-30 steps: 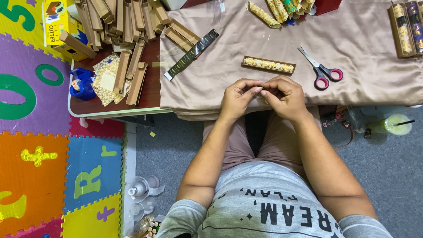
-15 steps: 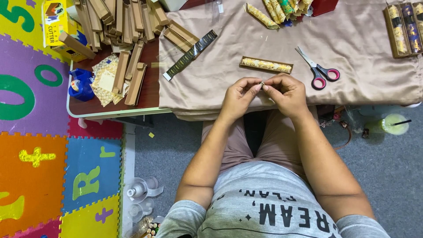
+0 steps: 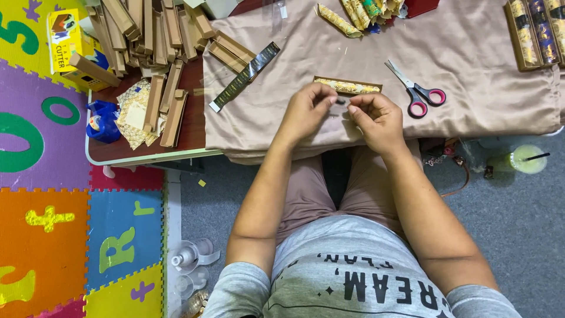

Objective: Assembling decorative items by inserting scrolls into cardboard tubes and sealing them with adhesive labels.

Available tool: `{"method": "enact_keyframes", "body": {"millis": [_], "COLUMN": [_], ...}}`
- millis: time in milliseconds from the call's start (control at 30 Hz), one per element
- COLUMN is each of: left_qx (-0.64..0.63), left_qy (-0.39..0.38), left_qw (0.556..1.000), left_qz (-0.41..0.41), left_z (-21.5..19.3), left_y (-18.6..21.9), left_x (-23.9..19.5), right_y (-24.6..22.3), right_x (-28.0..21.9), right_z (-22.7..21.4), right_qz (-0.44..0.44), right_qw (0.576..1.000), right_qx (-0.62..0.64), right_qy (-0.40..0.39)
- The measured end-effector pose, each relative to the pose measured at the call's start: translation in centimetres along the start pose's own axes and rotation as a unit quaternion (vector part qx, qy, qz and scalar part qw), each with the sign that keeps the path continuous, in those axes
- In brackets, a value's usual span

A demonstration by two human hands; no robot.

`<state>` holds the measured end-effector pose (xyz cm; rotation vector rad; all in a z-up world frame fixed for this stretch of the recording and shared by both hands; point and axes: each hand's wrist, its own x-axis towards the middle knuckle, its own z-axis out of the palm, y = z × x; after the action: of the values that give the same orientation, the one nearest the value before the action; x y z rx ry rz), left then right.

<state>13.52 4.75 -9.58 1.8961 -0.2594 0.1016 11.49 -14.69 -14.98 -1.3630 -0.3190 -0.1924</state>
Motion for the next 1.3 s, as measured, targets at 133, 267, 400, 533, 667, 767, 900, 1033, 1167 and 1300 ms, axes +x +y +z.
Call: {"method": "enact_keyframes", "body": {"millis": [133,267,400,533,667,767,900,1033,1167,1300], "left_qx": [-0.029,-0.025,0.022,0.072,0.117,0.134,0.149,0.156,0.153,0.135], "left_qy": [0.068,0.099,0.095,0.084,0.081,0.079,0.074,0.075,0.073,0.075], "left_qw": [0.997,0.992,0.990,0.988,0.984,0.982,0.980,0.979,0.979,0.982], "left_qz": [-0.037,-0.069,-0.099,-0.108,-0.105,-0.102,-0.107,-0.109,-0.110,-0.109], "left_z": [0.3,0.9,1.4,1.2,1.2,1.0,0.9,1.0,1.0,1.0], "left_y": [0.1,-1.8,-1.8,-1.2,-0.9,-0.1,0.5,0.1,-0.7,-1.2], "left_x": [1.6,3.3,3.5,3.6,3.8,3.7,3.5,3.4,3.6,3.6], "right_y": [-0.1,-0.4,-0.6,-0.7,-0.8,-0.9,-1.3,-1.3,-1.6,-1.7], "right_x": [-0.3,-0.3,-0.3,-0.3,-0.3,-0.2,-0.2,-0.2,-0.1,0.1], "right_z": [0.2,0.3,0.4,0.2,0.2,0.2,0.1,0.1,0.1,0.1], "right_qz": [-0.004,-0.015,-0.029,-0.030,-0.034,-0.035,-0.040,-0.042,-0.051,-0.055], "right_qw": [1.000,1.000,1.000,0.999,0.999,0.999,0.999,0.999,0.998,0.998], "right_qx": [-0.002,-0.014,-0.009,-0.015,-0.009,-0.008,-0.009,-0.008,-0.011,-0.011], "right_qy": [0.006,0.006,0.002,-0.004,-0.007,-0.010,-0.014,-0.015,-0.019,-0.021]}}
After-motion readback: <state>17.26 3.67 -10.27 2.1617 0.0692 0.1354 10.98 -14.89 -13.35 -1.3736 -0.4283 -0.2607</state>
